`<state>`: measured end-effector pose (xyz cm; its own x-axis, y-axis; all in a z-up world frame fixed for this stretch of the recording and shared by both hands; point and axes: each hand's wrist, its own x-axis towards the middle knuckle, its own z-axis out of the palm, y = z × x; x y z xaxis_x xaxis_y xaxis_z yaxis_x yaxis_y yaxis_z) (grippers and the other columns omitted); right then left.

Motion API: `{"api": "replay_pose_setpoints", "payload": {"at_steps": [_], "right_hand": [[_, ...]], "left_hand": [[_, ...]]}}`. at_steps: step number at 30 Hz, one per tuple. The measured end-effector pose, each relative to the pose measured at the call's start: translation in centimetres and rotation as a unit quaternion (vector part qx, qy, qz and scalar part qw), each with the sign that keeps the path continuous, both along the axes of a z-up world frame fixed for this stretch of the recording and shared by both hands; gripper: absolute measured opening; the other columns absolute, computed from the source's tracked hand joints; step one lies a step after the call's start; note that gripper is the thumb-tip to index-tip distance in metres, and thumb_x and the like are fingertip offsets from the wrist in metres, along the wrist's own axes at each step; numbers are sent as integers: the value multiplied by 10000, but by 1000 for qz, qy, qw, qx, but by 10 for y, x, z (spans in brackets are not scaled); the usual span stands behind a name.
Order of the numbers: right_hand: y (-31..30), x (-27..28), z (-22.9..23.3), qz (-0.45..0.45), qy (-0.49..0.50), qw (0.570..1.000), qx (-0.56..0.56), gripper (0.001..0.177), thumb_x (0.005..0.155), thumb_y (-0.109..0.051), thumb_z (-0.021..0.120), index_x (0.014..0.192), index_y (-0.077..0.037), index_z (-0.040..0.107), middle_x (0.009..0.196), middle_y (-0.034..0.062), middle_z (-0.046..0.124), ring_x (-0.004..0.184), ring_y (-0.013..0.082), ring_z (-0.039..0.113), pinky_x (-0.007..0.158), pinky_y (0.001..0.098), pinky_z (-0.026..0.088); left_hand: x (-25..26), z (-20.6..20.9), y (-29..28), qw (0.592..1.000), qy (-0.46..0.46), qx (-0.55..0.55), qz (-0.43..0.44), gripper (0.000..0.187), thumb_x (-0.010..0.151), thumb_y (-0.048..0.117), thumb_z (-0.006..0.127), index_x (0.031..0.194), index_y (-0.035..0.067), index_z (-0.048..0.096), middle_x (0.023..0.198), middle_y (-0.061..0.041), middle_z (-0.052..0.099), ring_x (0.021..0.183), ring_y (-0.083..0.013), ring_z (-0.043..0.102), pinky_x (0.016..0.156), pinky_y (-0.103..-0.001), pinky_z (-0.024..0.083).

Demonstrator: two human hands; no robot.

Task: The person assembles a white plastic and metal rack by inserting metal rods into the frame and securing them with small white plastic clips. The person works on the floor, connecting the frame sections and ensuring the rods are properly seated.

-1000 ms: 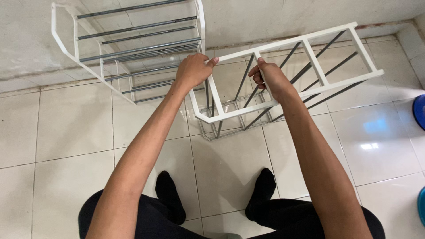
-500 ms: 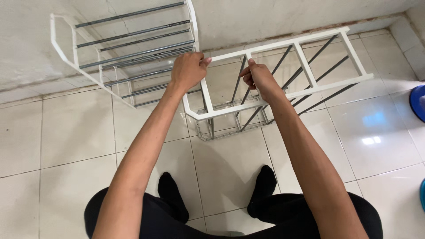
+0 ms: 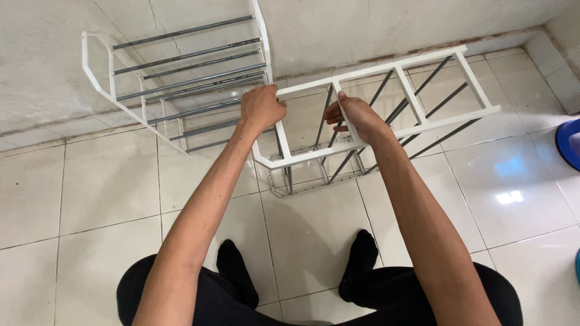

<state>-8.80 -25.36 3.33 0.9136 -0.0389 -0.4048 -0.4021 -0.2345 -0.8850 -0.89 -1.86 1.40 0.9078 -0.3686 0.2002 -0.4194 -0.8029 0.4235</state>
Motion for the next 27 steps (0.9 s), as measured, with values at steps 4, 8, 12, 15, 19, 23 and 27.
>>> {"api": "replay_pose_setpoints", "payload": {"at_steps": [4, 8, 12, 15, 19, 23, 27], "right_hand": [[0, 2, -15, -3, -23, 999, 40, 544, 1116, -386, 214, 983, -51, 622, 821, 62, 576, 739, 166, 528, 773, 390, 538], [-5, 4, -28, -12, -42, 999, 10, 499, 1113, -356, 224, 927, -71, 589, 728, 18, 464, 680, 152, 451, 695, 344, 472], [-6, 10, -36, -13, -71, 997, 36, 510, 1134, -364, 258, 912, -49, 593, 697, 5, 446, 669, 151, 420, 680, 334, 428], [-6, 11, -37, -25, -78, 996, 32, 518, 1124, -357, 275, 907, -45, 627, 714, 21, 523, 678, 144, 466, 688, 325, 435], [-1, 7, -31, -39, -78, 996, 19, 523, 1102, -363, 270, 944, -46, 655, 793, 67, 656, 717, 154, 584, 685, 315, 451], [4, 1, -20, -66, -87, 994, 13, 433, 1079, -294, 337, 1009, -15, 661, 903, 94, 710, 826, 189, 694, 673, 305, 500], [-1, -3, -8, -107, -115, 985, 72, 305, 1047, -161, 452, 1134, 74, 627, 989, 149, 689, 914, 239, 733, 711, 331, 608]], "left_hand": [[9, -14, -4, 999, 1, 13, 34, 131, 758, 107, 697, 779, -16, 734, 768, -235, 713, 746, -388, 726, 709, -483, 574], [18, -22, -12, 999, -9, 29, 41, 87, 719, 39, 664, 738, -15, 729, 758, -248, 709, 729, -398, 720, 708, -496, 564], [22, -27, -10, 999, -12, 32, 24, 75, 717, 13, 649, 731, -18, 715, 728, -257, 703, 707, -398, 717, 714, -499, 554], [22, -24, -10, 997, -73, 8, 18, 66, 680, 14, 681, 714, 0, 735, 685, -235, 700, 656, -395, 701, 688, -509, 538], [11, -15, -10, 999, -14, -40, 30, 117, 826, 55, 690, 915, 37, 762, 805, -189, 723, 797, -327, 708, 914, -458, 498], [-5, -2, -6, 998, -42, -33, 26, 306, 832, 178, 784, 1090, 24, 727, 1099, -187, 655, 1118, -338, 553, 1007, -584, 300], [-11, 0, 2, 1000, -14, -3, 15, 623, 834, 255, 810, 1367, 24, 585, 1308, -206, 527, 1263, -347, 447, 1058, -622, 242]]}}
